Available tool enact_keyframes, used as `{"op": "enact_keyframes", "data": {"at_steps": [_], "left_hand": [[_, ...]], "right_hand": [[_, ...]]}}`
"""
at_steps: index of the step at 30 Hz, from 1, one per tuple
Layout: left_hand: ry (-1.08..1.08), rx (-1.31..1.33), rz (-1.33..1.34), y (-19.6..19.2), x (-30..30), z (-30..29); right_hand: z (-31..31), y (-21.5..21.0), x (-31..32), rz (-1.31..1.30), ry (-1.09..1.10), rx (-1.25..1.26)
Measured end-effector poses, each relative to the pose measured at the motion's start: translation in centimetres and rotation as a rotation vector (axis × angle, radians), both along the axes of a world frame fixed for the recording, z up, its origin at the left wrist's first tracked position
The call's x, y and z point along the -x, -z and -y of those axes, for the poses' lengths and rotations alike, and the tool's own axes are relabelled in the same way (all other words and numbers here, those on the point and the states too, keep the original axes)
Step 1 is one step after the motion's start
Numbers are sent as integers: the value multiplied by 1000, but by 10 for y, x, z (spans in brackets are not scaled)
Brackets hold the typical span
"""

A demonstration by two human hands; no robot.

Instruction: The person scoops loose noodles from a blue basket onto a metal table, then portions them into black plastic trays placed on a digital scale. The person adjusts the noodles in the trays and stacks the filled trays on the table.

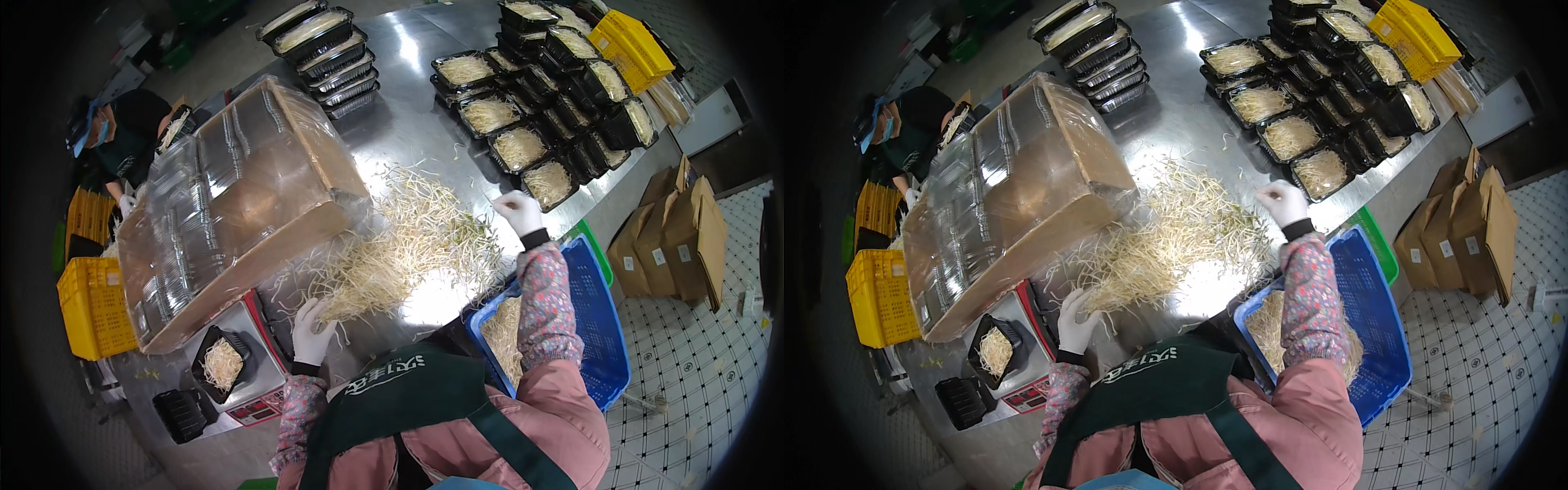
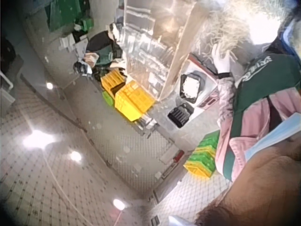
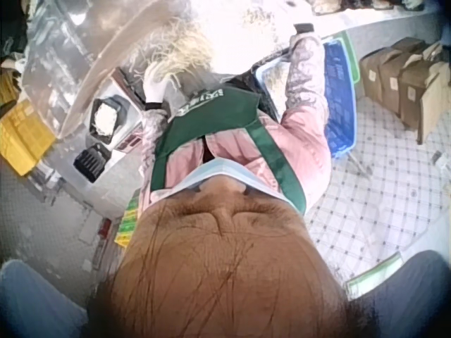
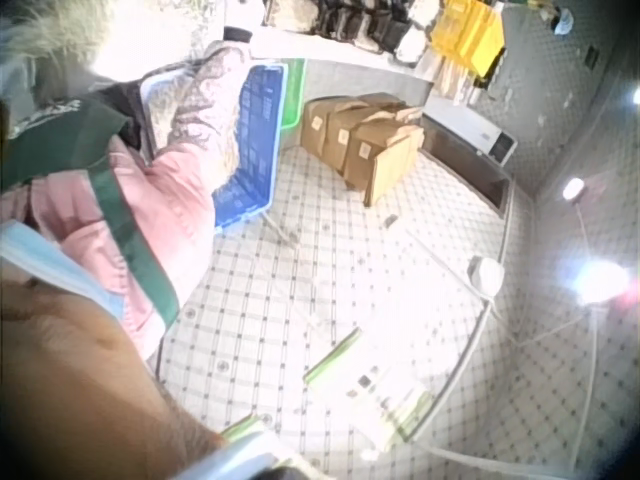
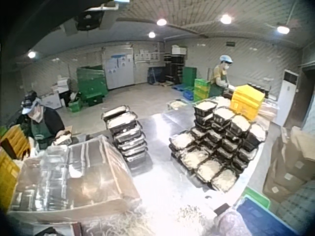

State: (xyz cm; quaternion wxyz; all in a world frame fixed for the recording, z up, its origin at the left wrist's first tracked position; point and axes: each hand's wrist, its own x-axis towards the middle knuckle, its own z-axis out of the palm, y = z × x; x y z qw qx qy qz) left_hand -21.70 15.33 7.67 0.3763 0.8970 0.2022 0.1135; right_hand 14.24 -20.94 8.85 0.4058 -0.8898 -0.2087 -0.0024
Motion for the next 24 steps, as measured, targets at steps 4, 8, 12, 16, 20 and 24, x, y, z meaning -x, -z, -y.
{"op": "enact_keyframes", "data": {"at_steps": [4,8,12,16,20,24], "left_hand": [[-9,16,17,8,9,-1],[-3,18,33,9,11,1],[35,-17,73,6,5,7],[41,-41,72,-17,2,21],[-9,-64,72,-20,20,22],[-47,-43,62,-9,43,18]], "right_hand": [[140,-1,13,85,544,-244],[178,-6,48,62,959,754],[87,35,34,286,451,250],[-49,57,20,224,53,178],[-87,78,8,162,-74,503],[-75,84,4,185,-90,350]]}}
